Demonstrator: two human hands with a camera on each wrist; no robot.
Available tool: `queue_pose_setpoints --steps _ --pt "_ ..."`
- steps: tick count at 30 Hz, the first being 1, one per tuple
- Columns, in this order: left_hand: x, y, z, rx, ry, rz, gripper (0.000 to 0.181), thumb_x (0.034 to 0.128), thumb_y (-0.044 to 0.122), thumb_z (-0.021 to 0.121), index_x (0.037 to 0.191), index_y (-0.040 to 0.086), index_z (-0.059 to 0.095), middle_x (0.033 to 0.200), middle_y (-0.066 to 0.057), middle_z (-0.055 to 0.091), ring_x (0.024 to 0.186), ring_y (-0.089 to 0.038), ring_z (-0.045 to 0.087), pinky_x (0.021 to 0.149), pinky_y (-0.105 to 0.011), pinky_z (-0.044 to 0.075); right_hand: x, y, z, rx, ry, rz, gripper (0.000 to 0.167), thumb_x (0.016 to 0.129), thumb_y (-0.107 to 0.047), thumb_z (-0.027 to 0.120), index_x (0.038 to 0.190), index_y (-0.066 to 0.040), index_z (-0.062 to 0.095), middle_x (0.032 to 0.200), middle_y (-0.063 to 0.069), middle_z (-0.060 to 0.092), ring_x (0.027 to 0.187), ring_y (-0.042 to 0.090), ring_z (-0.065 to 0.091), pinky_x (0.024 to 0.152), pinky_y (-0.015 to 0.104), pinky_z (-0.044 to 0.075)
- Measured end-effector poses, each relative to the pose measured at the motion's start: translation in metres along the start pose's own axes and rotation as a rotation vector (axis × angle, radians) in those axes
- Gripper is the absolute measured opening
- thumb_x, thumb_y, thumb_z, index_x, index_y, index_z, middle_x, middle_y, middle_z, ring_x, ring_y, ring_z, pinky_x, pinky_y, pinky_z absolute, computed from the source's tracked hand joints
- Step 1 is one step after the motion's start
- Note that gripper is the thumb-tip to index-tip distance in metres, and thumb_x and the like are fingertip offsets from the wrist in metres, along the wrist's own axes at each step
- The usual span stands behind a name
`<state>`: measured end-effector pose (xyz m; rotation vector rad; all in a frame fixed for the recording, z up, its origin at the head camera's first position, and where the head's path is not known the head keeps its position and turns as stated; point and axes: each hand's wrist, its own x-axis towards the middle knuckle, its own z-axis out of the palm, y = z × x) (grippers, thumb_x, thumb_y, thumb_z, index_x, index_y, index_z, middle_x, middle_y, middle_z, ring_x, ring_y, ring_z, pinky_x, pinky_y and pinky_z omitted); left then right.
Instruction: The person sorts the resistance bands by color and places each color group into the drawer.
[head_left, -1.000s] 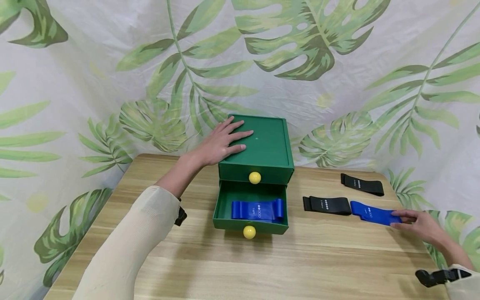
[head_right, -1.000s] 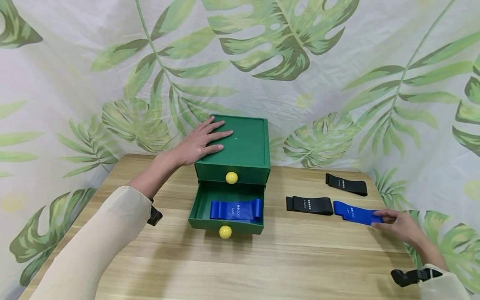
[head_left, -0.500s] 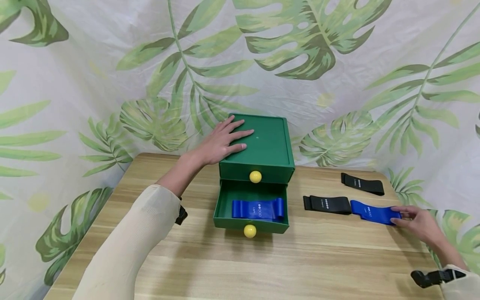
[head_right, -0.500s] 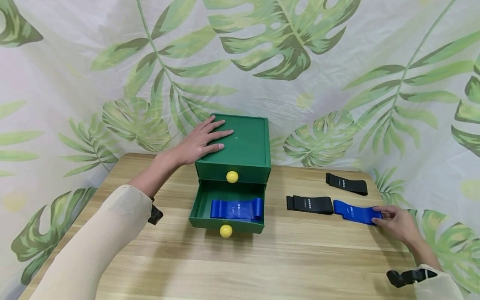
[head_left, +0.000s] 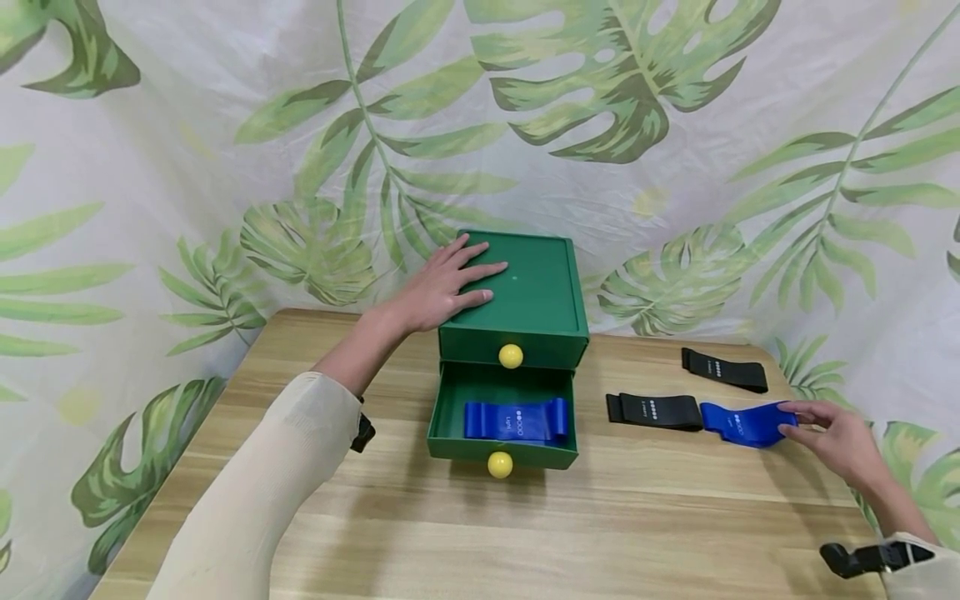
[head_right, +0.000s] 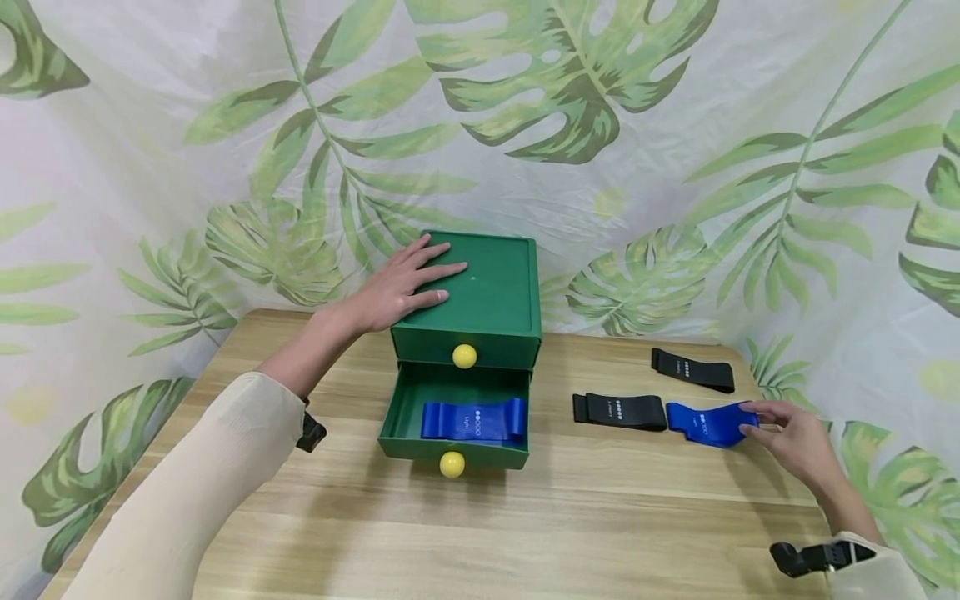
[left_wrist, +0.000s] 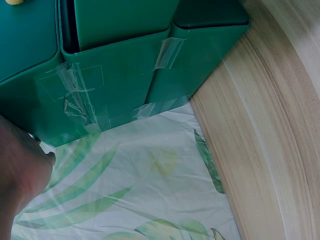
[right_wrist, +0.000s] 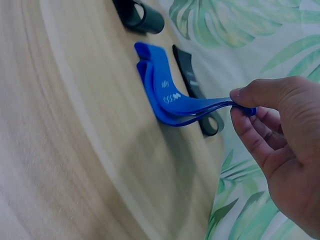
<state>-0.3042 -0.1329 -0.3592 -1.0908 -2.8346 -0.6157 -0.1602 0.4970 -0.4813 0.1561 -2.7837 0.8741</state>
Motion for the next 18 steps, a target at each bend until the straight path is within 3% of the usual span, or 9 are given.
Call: queue_pose_setpoints --steps 4,11,18 --pt "0.0 0.0 0.0 -0.002 0.007 0.003 0.057 0.1124 0.044 0.049 0.166 0.026 0.041 0.177 -0.013 0.018 0.164 -0.037 -0.004 0.128 -0.065 0.002 0.002 -0.011 -0.004 0.029 0.005 0.005 0.028 0.089 -0.003 0.085 0.114 0.006 0.077 0.103 -0.034 0.058 0.092 -0.024 0.05 0.068 0.007 0.049" --pt "-0.001 0.0 0.0 0.002 0.014 0.008 0.056 0.1125 0.043 0.049 0.165 0.026 0.042 0.177 -0.013 0.018 0.164 -0.037 -0.003 0.128 -0.064 0.002 0.006 -0.029 -0.014 0.078 0.049 -0.035 0.027 0.091 -0.002 0.083 0.116 0.006 0.076 0.106 -0.037 0.058 0.093 -0.022 0.054 0.076 0.001 0.045" --pt "0.0 0.0 0.001 0.002 0.013 0.011 0.057 0.1125 0.044 0.049 0.165 0.025 0.042 0.177 -0.013 0.018 0.164 -0.037 -0.003 0.128 -0.066 0.002 0.008 -0.043 -0.021 0.132 0.047 -0.02 0.029 0.094 -0.005 0.081 0.12 0.005 0.074 0.106 -0.04 0.061 0.094 -0.023 0.058 0.072 0.004 0.048"
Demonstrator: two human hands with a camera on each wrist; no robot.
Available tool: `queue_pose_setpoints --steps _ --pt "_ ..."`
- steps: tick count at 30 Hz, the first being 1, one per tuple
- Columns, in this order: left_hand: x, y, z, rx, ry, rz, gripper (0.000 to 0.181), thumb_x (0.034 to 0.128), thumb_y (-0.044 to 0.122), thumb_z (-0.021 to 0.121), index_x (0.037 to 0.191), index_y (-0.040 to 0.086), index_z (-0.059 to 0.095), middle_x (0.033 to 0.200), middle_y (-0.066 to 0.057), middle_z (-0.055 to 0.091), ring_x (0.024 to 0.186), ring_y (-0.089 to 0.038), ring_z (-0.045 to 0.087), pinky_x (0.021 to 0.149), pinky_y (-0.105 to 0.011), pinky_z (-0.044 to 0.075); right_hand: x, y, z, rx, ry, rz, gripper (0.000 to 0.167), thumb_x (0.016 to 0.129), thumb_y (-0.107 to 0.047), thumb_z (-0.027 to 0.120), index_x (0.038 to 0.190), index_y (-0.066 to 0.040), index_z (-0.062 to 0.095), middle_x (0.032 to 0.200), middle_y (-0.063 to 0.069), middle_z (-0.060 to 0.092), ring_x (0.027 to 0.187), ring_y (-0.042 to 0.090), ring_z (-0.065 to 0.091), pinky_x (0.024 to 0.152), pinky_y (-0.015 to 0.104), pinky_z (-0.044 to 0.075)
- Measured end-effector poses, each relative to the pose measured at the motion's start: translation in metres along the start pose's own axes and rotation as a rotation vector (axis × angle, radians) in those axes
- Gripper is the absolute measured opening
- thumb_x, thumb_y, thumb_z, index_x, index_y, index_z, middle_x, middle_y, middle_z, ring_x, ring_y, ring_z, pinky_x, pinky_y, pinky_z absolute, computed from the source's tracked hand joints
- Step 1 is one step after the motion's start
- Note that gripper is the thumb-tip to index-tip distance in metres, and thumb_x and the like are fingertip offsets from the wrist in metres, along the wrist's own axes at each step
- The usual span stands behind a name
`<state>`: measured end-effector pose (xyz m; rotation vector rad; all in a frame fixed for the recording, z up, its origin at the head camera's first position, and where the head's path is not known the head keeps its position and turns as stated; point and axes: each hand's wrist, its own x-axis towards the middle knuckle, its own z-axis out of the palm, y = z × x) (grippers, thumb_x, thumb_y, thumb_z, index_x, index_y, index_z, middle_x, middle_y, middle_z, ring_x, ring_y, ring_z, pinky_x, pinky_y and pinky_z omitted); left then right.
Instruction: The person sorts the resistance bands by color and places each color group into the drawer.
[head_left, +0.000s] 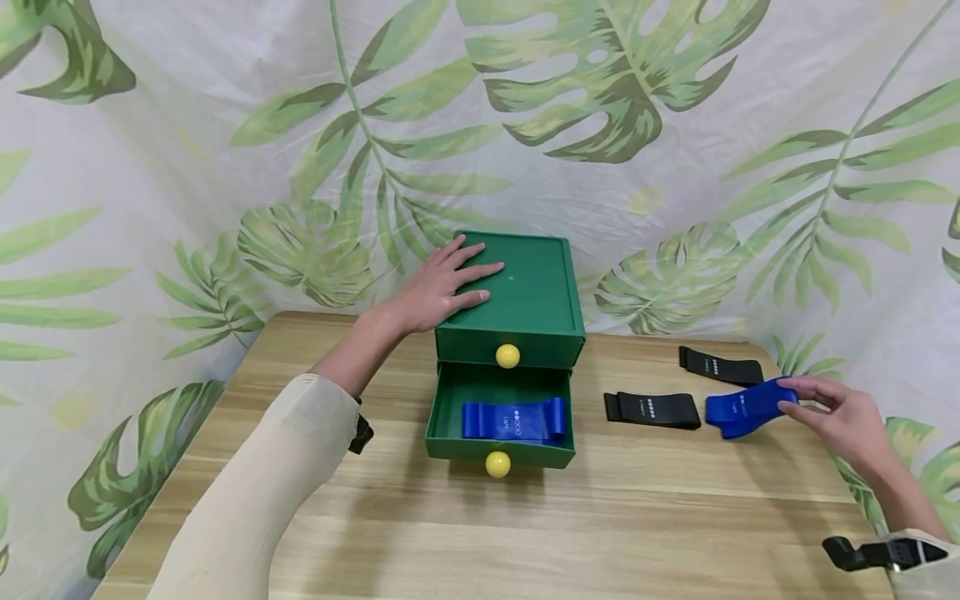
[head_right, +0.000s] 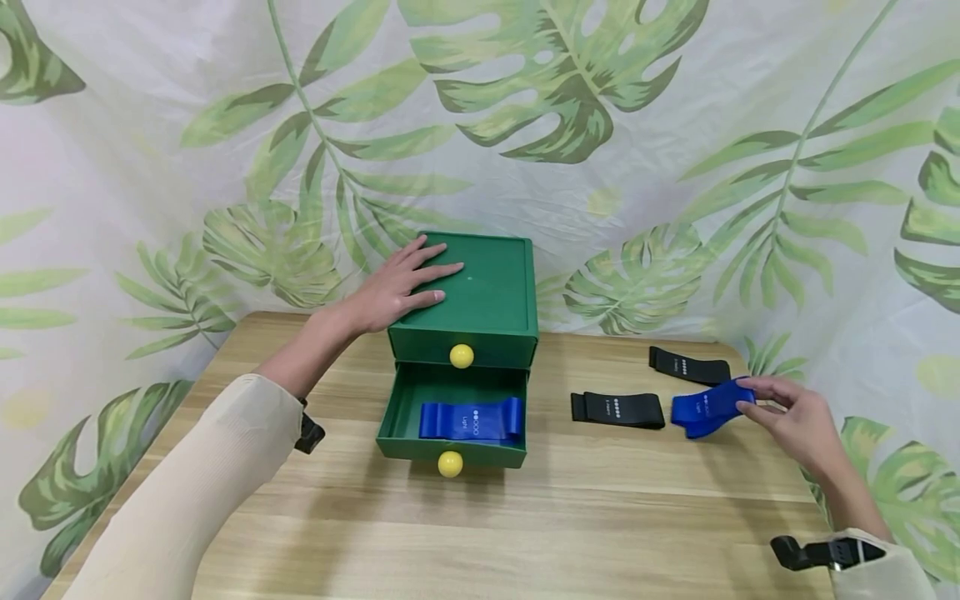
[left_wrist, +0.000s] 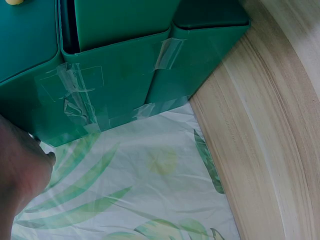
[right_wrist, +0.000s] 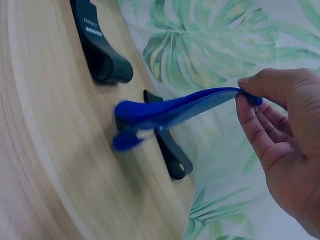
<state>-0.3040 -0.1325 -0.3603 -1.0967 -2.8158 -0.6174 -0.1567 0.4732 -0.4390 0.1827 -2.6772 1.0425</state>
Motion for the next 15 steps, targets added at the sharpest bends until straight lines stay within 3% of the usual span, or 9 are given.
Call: queue_pose_setpoints --steps 10,15 --pt "0.0 -0.001 0.001 -0.009 0.014 0.005 0.056 0.1123 0.043 0.05 0.165 0.025 0.042 0.176 -0.013 0.019 0.164 -0.038 -0.002 0.128 -0.065 0.003 0.005 -0.023 -0.002 0.059 -0.006 0.003 0.03 0.096 -0.007 0.079 0.124 0.003 0.074 0.11 -0.034 0.065 0.097 -0.017 0.06 0.083 0.0 0.045" --pt "0.0 0.0 0.0 -0.006 0.01 0.008 0.057 0.1124 0.043 0.05 0.165 0.024 0.042 0.176 -0.014 0.019 0.164 -0.039 -0.002 0.128 -0.065 0.003 0.007 -0.042 0.0 0.1 -0.01 0.028 0.03 0.097 -0.01 0.079 0.125 0.001 0.074 0.111 -0.033 0.068 0.099 -0.015 0.064 0.079 0.003 0.048"
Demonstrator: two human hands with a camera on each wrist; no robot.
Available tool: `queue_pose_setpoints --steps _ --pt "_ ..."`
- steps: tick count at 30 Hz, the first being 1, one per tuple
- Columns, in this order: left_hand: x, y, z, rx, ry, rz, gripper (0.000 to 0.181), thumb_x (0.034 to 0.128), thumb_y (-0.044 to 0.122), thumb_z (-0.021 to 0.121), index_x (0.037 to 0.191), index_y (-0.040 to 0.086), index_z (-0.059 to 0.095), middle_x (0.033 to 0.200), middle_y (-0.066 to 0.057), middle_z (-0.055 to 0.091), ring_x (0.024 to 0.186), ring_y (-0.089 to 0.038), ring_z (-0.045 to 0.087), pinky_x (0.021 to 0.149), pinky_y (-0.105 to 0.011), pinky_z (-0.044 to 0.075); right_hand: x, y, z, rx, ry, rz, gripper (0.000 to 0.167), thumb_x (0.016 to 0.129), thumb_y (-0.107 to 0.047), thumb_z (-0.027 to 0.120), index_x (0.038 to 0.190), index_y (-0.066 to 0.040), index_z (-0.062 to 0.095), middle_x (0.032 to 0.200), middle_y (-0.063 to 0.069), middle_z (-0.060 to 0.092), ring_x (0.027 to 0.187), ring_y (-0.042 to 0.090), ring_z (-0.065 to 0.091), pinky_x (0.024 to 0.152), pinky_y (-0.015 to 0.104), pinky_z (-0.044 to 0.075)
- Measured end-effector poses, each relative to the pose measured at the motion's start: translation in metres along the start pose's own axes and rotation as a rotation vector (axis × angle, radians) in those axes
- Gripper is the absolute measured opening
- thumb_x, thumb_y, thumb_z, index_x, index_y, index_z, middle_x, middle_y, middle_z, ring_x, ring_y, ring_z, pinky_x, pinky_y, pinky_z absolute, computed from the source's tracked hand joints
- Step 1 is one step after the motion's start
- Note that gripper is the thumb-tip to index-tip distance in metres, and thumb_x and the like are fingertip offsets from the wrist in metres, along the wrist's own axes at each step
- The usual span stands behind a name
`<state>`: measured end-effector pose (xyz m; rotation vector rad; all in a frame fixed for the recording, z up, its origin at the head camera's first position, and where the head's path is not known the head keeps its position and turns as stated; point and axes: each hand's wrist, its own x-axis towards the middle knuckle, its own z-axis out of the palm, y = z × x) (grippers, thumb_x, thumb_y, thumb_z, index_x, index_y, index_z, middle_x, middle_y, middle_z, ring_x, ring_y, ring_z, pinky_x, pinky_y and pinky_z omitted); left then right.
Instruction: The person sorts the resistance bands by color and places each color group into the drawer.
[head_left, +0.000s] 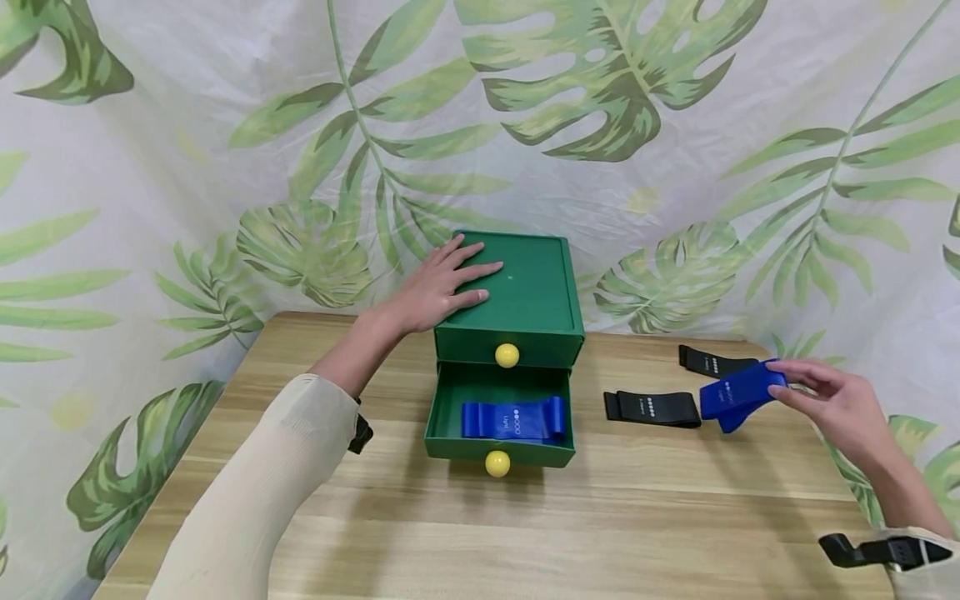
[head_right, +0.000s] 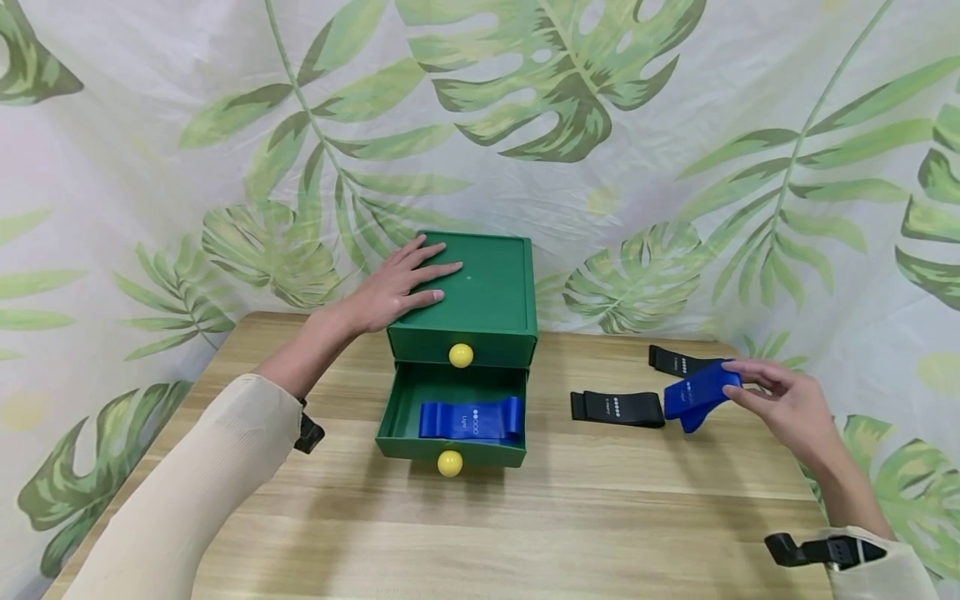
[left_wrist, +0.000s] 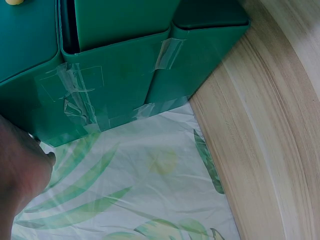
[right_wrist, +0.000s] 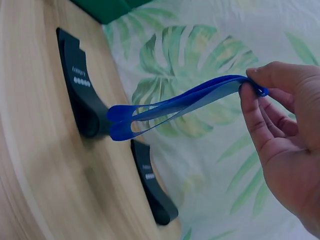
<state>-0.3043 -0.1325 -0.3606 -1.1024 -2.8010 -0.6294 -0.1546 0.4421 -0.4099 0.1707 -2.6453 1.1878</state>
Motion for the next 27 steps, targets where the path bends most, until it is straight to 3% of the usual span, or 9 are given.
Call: queue_pose_setpoints --steps 6,12,17,20,23,27 --pt "0.001 0.001 0.0 0.003 -0.002 0.0 0.057 0.1122 0.042 0.051 0.165 0.024 0.042 0.176 -0.014 0.019 0.164 -0.038 -0.002 0.128 -0.066 0.003 0.001 -0.02 0.003 0.073 -0.027 0.009 0.031 0.099 -0.008 0.076 0.129 -0.003 0.074 0.118 -0.031 0.068 0.105 -0.016 0.064 0.081 0.005 0.05" --pt "0.001 0.0 -0.001 0.013 -0.01 -0.004 0.058 0.111 0.043 0.052 0.165 0.024 0.042 0.176 -0.014 0.019 0.164 -0.039 -0.002 0.128 -0.065 0.004 0.0 -0.044 0.011 0.147 -0.033 -0.018 0.031 0.098 0.0 0.074 0.128 -0.006 0.076 0.122 -0.021 0.071 0.106 -0.009 0.067 0.083 0.007 0.051" --pt "0.001 -0.001 0.0 0.019 -0.032 -0.005 0.063 0.1104 0.051 0.05 0.166 0.025 0.039 0.177 -0.013 0.017 0.164 -0.038 -0.003 0.128 -0.064 0.003 -0.005 -0.065 0.02 0.301 -0.071 -0.099 0.029 0.095 0.013 0.07 0.124 0.007 0.073 0.126 -0.006 0.07 0.107 0.0 0.07 0.081 0.012 0.055" --pt "0.001 0.0 -0.001 0.015 -0.039 -0.006 0.064 0.1102 0.054 0.048 0.167 0.025 0.039 0.177 -0.013 0.016 0.164 -0.038 -0.003 0.128 -0.064 0.002 -0.008 -0.079 0.025 0.342 -0.099 -0.147 0.029 0.093 0.017 0.069 0.122 0.014 0.071 0.127 0.0 0.068 0.11 0.002 0.07 0.082 0.013 0.056" --pt "0.0 0.0 -0.002 0.016 -0.039 -0.012 0.063 0.1104 0.051 0.05 0.167 0.025 0.039 0.177 -0.012 0.016 0.164 -0.037 -0.004 0.128 -0.064 0.002 -0.01 -0.093 0.031 0.345 -0.115 -0.194 0.03 0.091 0.02 0.07 0.121 0.015 0.071 0.128 0.001 0.067 0.114 0.003 0.068 0.087 0.015 0.056" --pt "0.0 0.001 -0.004 0.021 -0.039 -0.018 0.061 0.1105 0.047 0.052 0.166 0.025 0.039 0.177 -0.012 0.016 0.164 -0.038 -0.003 0.128 -0.064 0.002 -0.01 -0.11 0.039 0.453 -0.17 -0.269 0.033 0.087 0.028 0.067 0.119 0.019 0.069 0.129 0.007 0.066 0.119 0.009 0.066 0.094 0.019 0.056"
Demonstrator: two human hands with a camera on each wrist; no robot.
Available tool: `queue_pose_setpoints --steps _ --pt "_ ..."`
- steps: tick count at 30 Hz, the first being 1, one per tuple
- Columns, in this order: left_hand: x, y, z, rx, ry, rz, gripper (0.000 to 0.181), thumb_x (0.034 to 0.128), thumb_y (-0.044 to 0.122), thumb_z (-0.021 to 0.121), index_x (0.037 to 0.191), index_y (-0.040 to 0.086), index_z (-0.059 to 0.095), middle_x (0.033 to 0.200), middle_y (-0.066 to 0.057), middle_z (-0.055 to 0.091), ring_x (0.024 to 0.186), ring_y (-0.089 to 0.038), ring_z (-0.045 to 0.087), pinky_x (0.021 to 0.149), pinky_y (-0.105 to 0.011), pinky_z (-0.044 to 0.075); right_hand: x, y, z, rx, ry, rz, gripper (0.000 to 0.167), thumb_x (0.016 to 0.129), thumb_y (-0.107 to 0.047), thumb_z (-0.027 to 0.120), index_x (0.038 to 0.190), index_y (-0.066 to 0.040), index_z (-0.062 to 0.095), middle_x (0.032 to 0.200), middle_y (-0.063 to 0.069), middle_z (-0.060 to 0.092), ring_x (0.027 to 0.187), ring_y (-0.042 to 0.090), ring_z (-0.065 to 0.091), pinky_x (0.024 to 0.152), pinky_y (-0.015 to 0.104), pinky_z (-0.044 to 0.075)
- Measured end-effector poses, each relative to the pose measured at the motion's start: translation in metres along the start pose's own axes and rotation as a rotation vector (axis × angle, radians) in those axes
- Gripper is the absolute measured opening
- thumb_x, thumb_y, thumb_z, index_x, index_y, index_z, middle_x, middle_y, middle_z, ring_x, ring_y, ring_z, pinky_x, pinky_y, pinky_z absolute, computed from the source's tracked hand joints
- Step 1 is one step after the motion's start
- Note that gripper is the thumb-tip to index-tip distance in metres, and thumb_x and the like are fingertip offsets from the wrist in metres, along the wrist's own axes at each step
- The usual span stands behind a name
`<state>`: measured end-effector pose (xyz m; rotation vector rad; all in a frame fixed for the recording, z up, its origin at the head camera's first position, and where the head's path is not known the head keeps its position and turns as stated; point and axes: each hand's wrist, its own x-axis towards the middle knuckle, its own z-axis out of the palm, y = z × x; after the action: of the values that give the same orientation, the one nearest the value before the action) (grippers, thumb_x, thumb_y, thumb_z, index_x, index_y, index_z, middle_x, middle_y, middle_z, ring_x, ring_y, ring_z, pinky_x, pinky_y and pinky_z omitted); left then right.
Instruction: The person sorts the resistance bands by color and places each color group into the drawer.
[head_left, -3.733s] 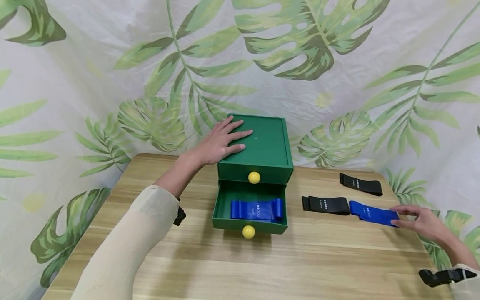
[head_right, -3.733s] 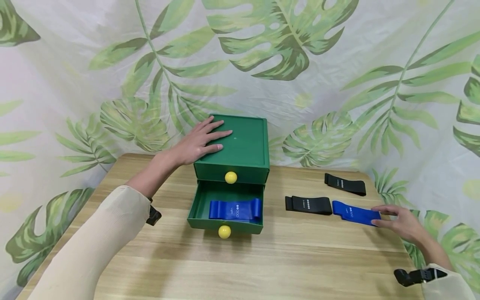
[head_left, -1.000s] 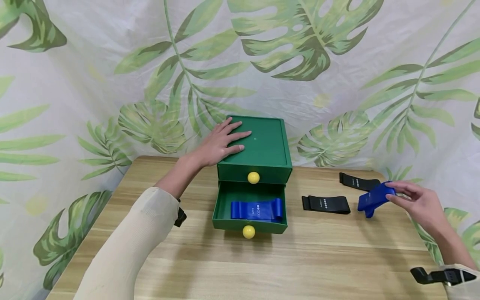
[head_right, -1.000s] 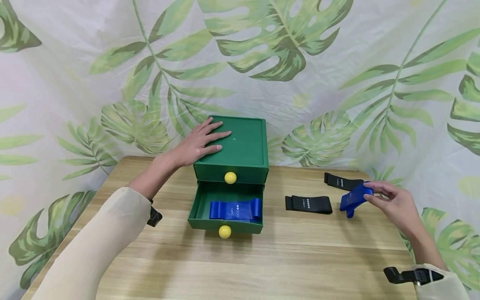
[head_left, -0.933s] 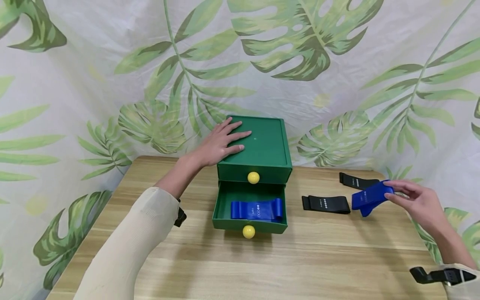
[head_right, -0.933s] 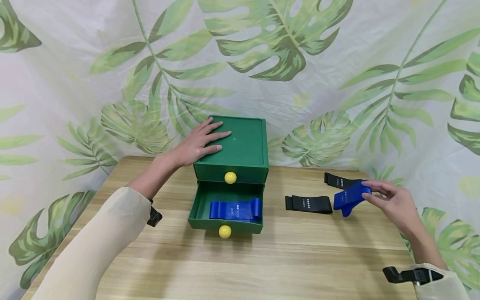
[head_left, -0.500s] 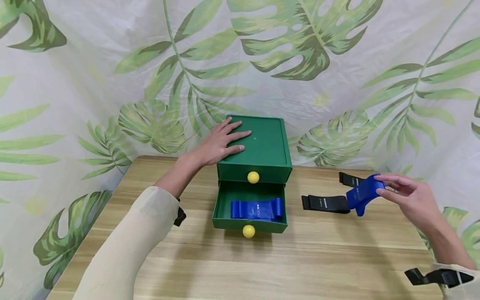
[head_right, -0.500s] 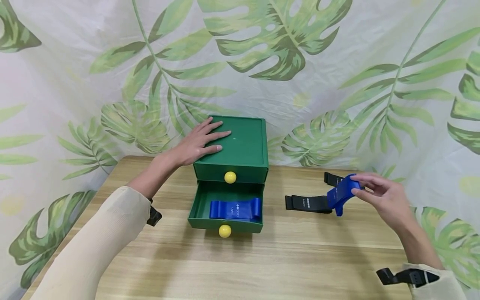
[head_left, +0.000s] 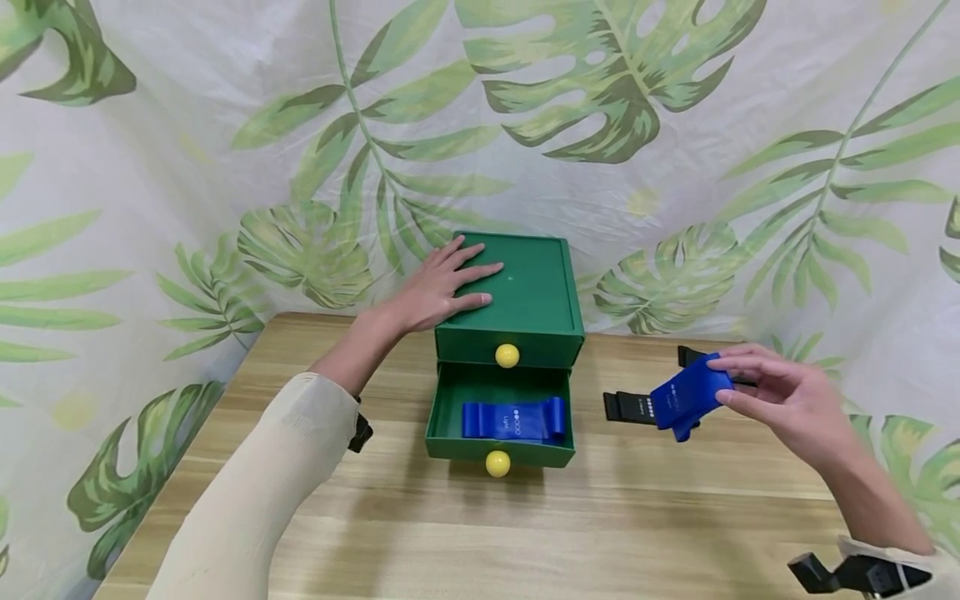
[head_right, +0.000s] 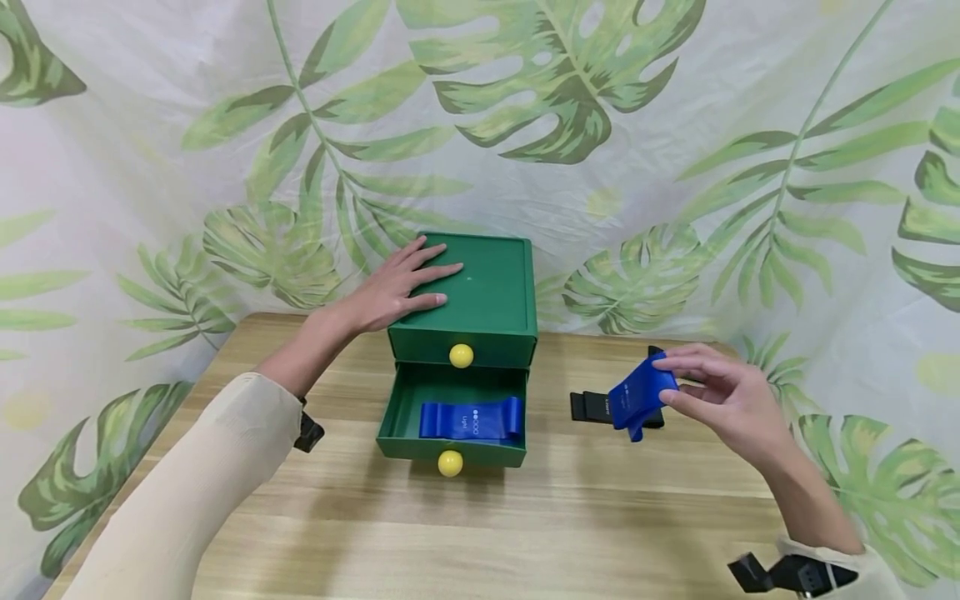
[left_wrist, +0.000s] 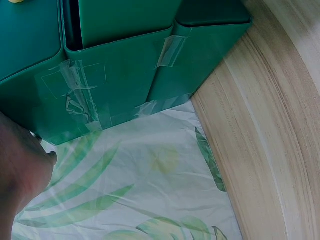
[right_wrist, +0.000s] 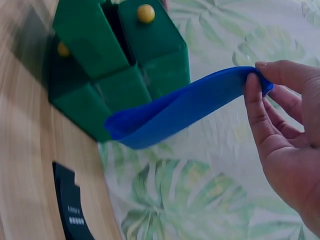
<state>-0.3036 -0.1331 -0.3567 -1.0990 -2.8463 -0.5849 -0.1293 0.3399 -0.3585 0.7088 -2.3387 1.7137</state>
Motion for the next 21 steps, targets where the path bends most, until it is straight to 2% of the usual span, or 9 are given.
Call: queue_pose_setpoints --steps 4,7,14,17,21 --pt "0.0 0.001 0.0 0.004 0.002 0.002 0.061 0.1107 0.046 0.052 0.166 0.025 0.039 0.177 -0.013 0.017 0.164 -0.038 -0.002 0.128 -0.064 0.003 0.004 -0.008 0.012 0.11 -0.06 -0.056 0.037 0.085 0.032 0.064 0.12 0.021 0.067 0.129 0.011 0.064 0.12 0.013 0.066 0.096 0.024 0.056" --pt "0.0 0.001 0.0 0.003 0.006 0.004 0.06 0.1107 0.045 0.052 0.166 0.025 0.04 0.177 -0.013 0.017 0.164 -0.038 -0.002 0.128 -0.064 0.003 0.007 -0.015 0.023 0.142 -0.083 -0.074 0.038 0.084 0.033 0.064 0.121 0.021 0.066 0.129 0.011 0.065 0.119 0.015 0.066 0.095 0.027 0.057" --pt "0.0 -0.001 0.001 -0.002 0.01 0.008 0.061 0.1109 0.047 0.051 0.166 0.025 0.04 0.177 -0.013 0.017 0.164 -0.038 -0.003 0.128 -0.065 0.003 0.017 -0.028 0.046 0.264 -0.151 -0.174 0.042 0.081 0.038 0.061 0.119 0.023 0.066 0.129 0.016 0.064 0.12 0.023 0.066 0.089 0.03 0.061" --pt "0.0 -0.002 0.001 -0.003 0.008 0.007 0.061 0.1108 0.047 0.051 0.166 0.025 0.039 0.177 -0.013 0.017 0.164 -0.038 -0.003 0.128 -0.065 0.002 0.02 -0.034 0.054 0.238 -0.16 -0.165 0.041 0.082 0.035 0.065 0.12 0.019 0.068 0.13 0.013 0.065 0.117 0.021 0.067 0.086 0.029 0.062" --pt "0.0 -0.002 0.001 -0.006 0.008 0.008 0.061 0.1106 0.048 0.051 0.166 0.025 0.039 0.177 -0.013 0.016 0.164 -0.037 -0.004 0.128 -0.065 0.002 0.024 -0.038 0.065 0.264 -0.175 -0.196 0.04 0.082 0.034 0.066 0.12 0.02 0.067 0.129 0.016 0.064 0.113 0.021 0.069 0.085 0.03 0.062"
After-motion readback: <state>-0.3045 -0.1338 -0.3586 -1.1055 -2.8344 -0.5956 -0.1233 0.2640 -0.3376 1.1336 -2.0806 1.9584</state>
